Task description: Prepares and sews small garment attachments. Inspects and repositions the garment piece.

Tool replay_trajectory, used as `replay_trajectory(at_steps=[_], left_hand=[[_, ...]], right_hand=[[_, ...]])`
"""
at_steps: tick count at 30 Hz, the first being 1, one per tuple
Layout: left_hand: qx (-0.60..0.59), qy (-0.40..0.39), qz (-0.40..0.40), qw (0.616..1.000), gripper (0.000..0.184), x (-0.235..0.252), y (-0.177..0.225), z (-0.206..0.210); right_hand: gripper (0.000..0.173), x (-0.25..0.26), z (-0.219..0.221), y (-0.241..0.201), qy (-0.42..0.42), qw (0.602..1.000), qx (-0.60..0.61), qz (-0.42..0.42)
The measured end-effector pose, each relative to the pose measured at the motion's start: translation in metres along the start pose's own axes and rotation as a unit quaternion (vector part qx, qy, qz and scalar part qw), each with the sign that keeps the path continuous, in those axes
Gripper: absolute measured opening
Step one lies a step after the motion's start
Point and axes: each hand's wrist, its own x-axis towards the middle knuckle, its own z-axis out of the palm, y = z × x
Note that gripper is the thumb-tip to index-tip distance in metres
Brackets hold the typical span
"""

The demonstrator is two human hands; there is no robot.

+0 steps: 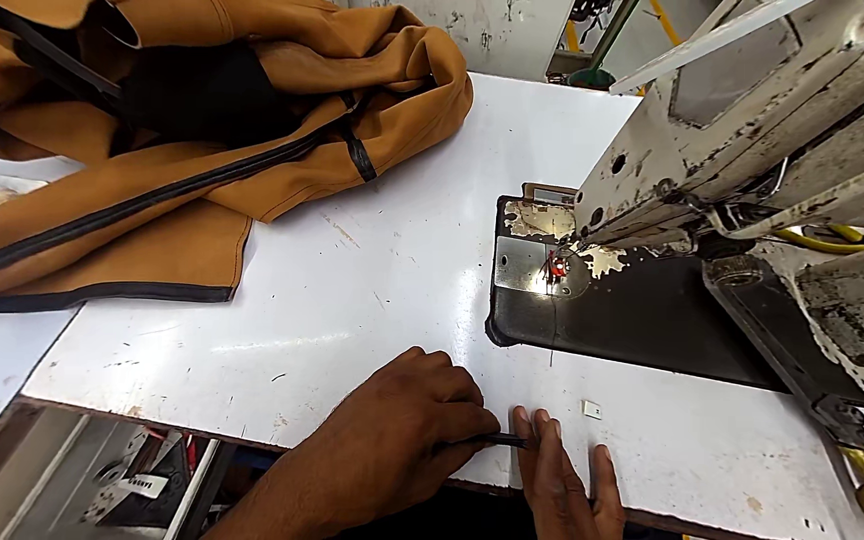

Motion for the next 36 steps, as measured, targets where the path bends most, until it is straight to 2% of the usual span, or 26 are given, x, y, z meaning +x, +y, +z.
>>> replay_trajectory(at_steps=[6,10,12,15,18,22,26,30,36], left_hand=[[-0.007,0.003,0.000,1.000,0.020,0.000,-0.001,0.000],[-0.064,0.007,-0.026,0.998,0.018,0.004,0.002,-0.005],[-0.110,-0.007,-0.054,0.992,0.018,0.007,0.005,-0.008],[-0.187,-0.031,-0.085,0.978,0.019,0.009,0.010,-0.013],[-0.228,-0.048,-0.074,0.970,0.019,0.010,0.018,-0.020],[-0.250,-0.075,-0.090,0.961,0.020,0.005,0.035,-0.030],[-0.256,-0.104,-0.174,0.945,0.023,-0.008,0.059,-0.040],[-0.242,-0.077,-0.238,0.937,0.023,-0.027,0.079,-0.045],[-0.215,-0.011,-0.253,0.943,0.021,-0.042,0.080,-0.034]], right_hand=[[0.103,0.001,-0.003,0.000,0.002,1.000,0.017,-0.002],[0.068,0.010,-0.014,0.007,0.063,0.988,0.143,0.016],[0.062,0.019,-0.025,0.009,0.073,0.973,0.219,0.026],[0.063,0.028,-0.041,0.007,0.026,0.945,0.322,0.059],[0.059,0.028,-0.052,0.002,-0.008,0.918,0.386,0.092],[0.052,0.016,-0.061,-0.007,0.002,0.906,0.412,0.097],[0.051,0.002,-0.073,-0.018,-0.009,0.900,0.422,0.110],[0.048,-0.012,-0.076,-0.020,-0.010,0.898,0.417,0.139],[0.039,-0.015,-0.071,-0.017,0.000,0.899,0.410,0.157]])
